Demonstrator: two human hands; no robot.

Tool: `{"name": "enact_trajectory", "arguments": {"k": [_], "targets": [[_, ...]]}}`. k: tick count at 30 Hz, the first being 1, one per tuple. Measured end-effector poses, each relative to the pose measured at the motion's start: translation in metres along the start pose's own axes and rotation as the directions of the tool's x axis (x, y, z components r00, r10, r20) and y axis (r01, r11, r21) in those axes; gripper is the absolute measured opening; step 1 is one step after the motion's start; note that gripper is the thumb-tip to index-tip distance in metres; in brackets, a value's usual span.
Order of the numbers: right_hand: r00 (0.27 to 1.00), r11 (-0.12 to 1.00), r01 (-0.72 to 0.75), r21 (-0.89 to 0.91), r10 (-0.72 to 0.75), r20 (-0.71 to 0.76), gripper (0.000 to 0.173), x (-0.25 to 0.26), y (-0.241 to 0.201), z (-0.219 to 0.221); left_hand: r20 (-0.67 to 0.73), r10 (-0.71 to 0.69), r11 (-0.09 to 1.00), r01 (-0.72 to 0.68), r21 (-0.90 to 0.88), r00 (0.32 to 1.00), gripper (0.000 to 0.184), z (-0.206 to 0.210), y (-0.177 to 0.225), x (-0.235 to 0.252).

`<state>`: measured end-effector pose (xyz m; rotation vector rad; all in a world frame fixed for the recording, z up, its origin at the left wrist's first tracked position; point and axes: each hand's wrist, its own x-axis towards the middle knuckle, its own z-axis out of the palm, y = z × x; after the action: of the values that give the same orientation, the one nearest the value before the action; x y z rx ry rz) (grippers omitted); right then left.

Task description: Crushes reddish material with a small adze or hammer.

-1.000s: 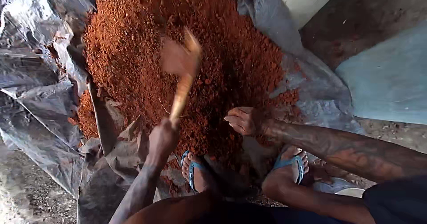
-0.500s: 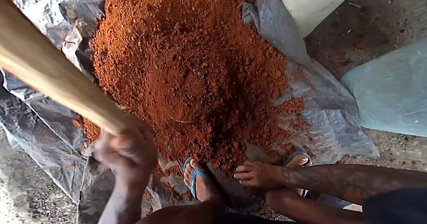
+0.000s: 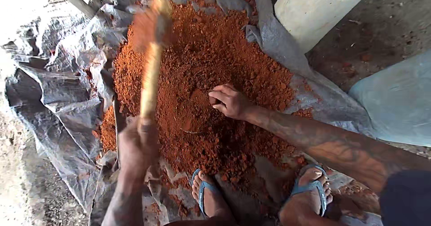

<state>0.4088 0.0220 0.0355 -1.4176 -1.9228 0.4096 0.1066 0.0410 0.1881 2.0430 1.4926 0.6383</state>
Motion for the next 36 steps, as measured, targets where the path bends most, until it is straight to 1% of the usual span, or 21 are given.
{"name": "enact_trajectory", "arguments": {"k": [4,6,8,9,10,12,13,15,17,19,20,22,24,26,28,29,30,31,32,34,36], "targets": [[0.996,0.991,-0.084,0.107,0.088,-0.032,0.038,0.032,-0.001,-0.013,-0.223,0.186,0.964,-0.222,-0.146,0.957,0.056,-0.049,0.024,0.012],[0.984,0.990,-0.119,0.073,0.127,-0.126,0.034,0.026,0.008,-0.029,-0.284,0.206,0.947,-0.264,-0.184,0.936,0.055,-0.040,0.032,0.004],[0.969,0.987,-0.156,0.026,0.158,-0.189,0.033,0.009,0.023,-0.042,-0.215,0.158,0.978,-0.183,-0.102,0.964,0.063,-0.002,0.022,-0.014],[0.962,0.982,-0.191,0.011,0.189,-0.199,0.033,0.000,0.030,-0.047,-0.108,0.084,0.996,-0.080,0.041,0.991,0.067,0.023,0.005,-0.025],[0.954,0.975,-0.222,-0.001,0.217,-0.208,0.032,-0.009,0.036,-0.052,0.068,-0.091,0.972,0.074,0.223,0.994,0.061,0.049,-0.012,-0.033],[0.942,0.961,-0.275,-0.022,0.264,-0.208,0.032,-0.024,0.041,-0.058,0.387,-0.550,0.782,0.292,0.551,0.740,0.067,0.088,-0.041,-0.030],[0.939,0.955,-0.294,-0.047,0.279,-0.200,0.032,-0.030,0.042,-0.060,0.427,-0.621,0.736,0.301,0.606,0.658,0.069,0.097,-0.049,-0.028],[0.936,0.951,-0.298,-0.077,0.275,-0.220,0.034,-0.028,0.046,-0.068,0.449,-0.560,0.781,0.263,0.567,0.696,0.068,0.083,-0.038,-0.009],[0.931,0.945,-0.320,-0.065,0.301,-0.208,0.035,-0.045,0.040,-0.065,0.422,-0.414,0.873,0.219,0.437,0.806,0.069,0.053,-0.018,-0.014],[0.929,0.955,-0.295,-0.041,0.277,-0.246,0.034,-0.044,0.041,-0.060,0.234,-0.126,0.978,0.081,0.193,0.964,0.071,0.024,-0.003,-0.009],[0.931,0.958,-0.285,-0.024,0.271,-0.244,0.033,-0.048,0.039,-0.055,0.132,-0.003,0.999,-0.003,0.048,0.991,0.072,0.010,0.004,-0.007],[0.939,0.969,-0.245,-0.010,0.235,-0.250,0.032,-0.053,0.035,-0.045,-0.054,0.161,0.965,-0.169,-0.200,0.985,0.066,-0.012,0.022,0.000],[0.941,0.977,-0.214,0.013,0.209,-0.265,0.032,-0.049,0.029,-0.038,-0.227,0.243,0.902,-0.306,-0.305,0.943,0.060,-0.014,0.033,0.009],[0.940,0.979,-0.204,0.027,0.204,-0.275,0.032,-0.043,0.023,-0.035,-0.267,0.199,0.922,-0.273,-0.276,0.943,0.063,0.012,0.014,0.003],[0.940,0.979,-0.201,0.023,0.200,-0.277,0.033,-0.039,0.019,-0.036,-0.034,-0.040,0.999,0.040,-0.009,0.999,0.075,0.057,-0.024,-0.018],[0.941,0.981,-0.194,0.023,0.193,-0.277,0.034,-0.039,0.020,-0.036,0.169,-0.265,0.959,0.241,0.150,0.949,0.074,0.077,-0.042,-0.022],[0.944,0.983,-0.180,0.028,0.181,-0.277,0.034,-0.042,0.020,-0.035,0.304,-0.428,0.898,0.361,0.253,0.851,0.073,0.093,-0.058,-0.020],[0.947,0.986,-0.163,0.034,0.166,-0.275,0.033,-0.044,0.020,-0.035,0.365,-0.504,0.860,0.417,0.294,0.783,0.072,0.099,-0.065,-0.015],[0.950,0.989,-0.142,0.029,0.145,-0.278,0.032,-0.042,0.023,-0.038,0.383,-0.518,0.854,0.438,0.279,0.765,0.072,0.093,-0.062,-0.001],[0.954,0.992,-0.127,0.016,0.126,-0.271,0.031,-0.051,0.023,-0.039,0.381,-0.451,0.892,0.428,0.148,0.807,0.070,0.064,-0.044,0.004],[0.961,0.993,-0.122,-0.008,0.116,-0.249,0.032,-0.057,0.025,-0.038,0.245,-0.262,0.951,0.293,-0.100,0.933,0.071,0.031,-0.024,0.008]]}}
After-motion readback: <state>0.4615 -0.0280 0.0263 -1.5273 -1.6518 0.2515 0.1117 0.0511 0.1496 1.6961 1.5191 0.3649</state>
